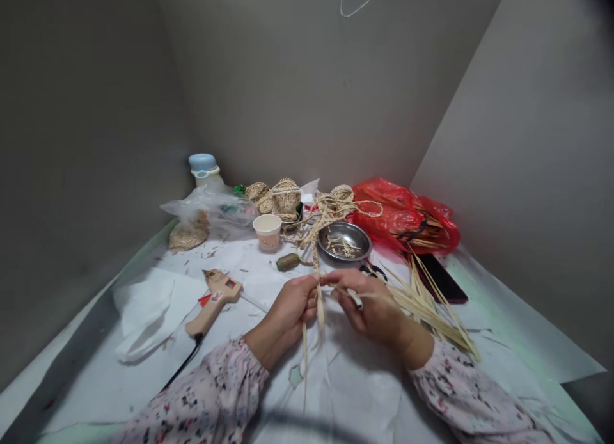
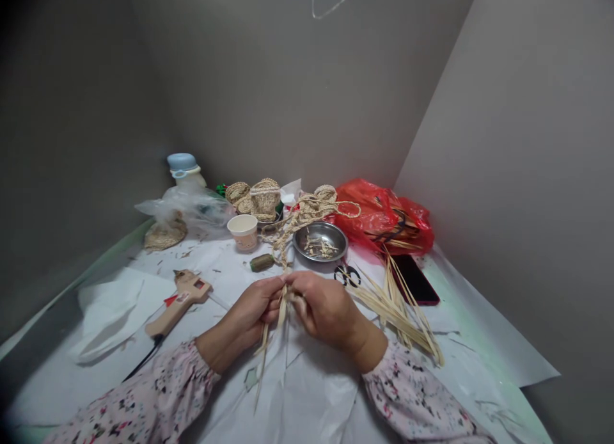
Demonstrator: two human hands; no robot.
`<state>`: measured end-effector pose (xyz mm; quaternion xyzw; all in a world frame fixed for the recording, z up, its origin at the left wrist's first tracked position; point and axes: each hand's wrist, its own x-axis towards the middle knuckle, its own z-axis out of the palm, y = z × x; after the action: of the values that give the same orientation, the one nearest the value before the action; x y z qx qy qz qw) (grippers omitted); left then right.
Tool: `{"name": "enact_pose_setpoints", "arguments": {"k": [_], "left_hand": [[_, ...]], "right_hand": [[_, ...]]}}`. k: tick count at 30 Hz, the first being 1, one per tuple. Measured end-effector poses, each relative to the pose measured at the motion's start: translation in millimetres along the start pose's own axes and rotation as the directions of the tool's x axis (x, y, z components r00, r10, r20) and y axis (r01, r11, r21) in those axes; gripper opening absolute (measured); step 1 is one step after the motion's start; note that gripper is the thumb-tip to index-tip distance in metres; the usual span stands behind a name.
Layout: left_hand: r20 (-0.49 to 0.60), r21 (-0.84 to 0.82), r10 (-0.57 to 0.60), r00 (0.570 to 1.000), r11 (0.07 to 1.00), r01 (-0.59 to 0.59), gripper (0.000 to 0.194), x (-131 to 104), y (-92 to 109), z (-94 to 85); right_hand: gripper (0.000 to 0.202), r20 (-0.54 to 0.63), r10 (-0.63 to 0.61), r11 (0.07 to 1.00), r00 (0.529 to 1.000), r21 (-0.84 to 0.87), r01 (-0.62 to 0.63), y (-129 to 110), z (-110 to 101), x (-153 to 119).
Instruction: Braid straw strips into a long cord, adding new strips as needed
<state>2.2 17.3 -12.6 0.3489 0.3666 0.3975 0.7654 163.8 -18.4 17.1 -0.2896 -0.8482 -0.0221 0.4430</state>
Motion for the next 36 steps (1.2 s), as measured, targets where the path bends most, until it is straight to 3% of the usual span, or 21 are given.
{"name": "enact_pose_setpoints", "arguments": {"k": [4, 10, 16, 19, 21, 23, 26, 32, 36], "left_hand": [[0.023, -0.067, -0.013, 1.0, 0.998, 0.014, 0.033, 0.5, 2.9, 0.7], [-0.012, -0.121, -0.063, 0.998, 0.991, 0.061, 0.03, 0.9, 2.6, 0.2], [-0.042, -0.083, 0.002, 0.999, 0.997, -0.006, 0.028, 1.9, -4.5, 1.8], [-0.047, -0.038, 0.046, 0.998, 0.998, -0.048, 0.029, 0.7, -5.5, 4.6], [-0.048, 0.02, 0.047, 0.998, 0.999, -0.046, 0.031, -1.2, -4.7, 6.7], [-0.055, 0.077, 0.06, 0.997, 0.995, -0.055, 0.031, -3.2, -3.8, 8.7], [-0.049, 0.109, 0.094, 0.994, 0.99, -0.088, 0.03, -4.5, -4.6, 10.4], [-0.093, 0.093, 0.08, 0.992, 0.993, -0.071, 0.026, -4.8, -9.0, 9.4], [-0.075, 0.097, 0.061, 0.995, 0.994, -0.054, 0.029, -8.3, -7.1, 10.7]], "right_hand": [[0.026, 0.124, -0.098, 0.994, 0.987, 0.057, 0.092, -6.2, 5.4, -4.1], [0.014, 0.257, -0.071, 0.997, 0.964, 0.036, 0.064, -7.5, 5.3, -3.6], [0.028, 0.386, -0.048, 0.995, 0.921, 0.103, 0.008, -12.2, 2.9, -2.1], [0.037, 0.319, 0.008, 0.993, 0.948, 0.112, -0.046, -8.0, 5.4, -4.1], [0.033, 0.191, 0.143, 0.986, 0.971, 0.052, -0.156, -3.5, 9.5, -5.9], [0.02, 0.083, 0.306, 0.952, 0.948, -0.014, -0.306, 0.7, 14.5, -7.1], [0.008, 0.06, 0.434, 0.9, 0.899, -0.059, -0.431, 4.7, 21.7, -8.3], [0.007, 0.082, 0.463, 0.885, 0.882, -0.096, -0.456, 4.9, 28.4, -11.2], [0.008, 0.059, 0.438, 0.889, 0.897, -0.178, -0.423, 2.0, 30.3, -11.8]]}}
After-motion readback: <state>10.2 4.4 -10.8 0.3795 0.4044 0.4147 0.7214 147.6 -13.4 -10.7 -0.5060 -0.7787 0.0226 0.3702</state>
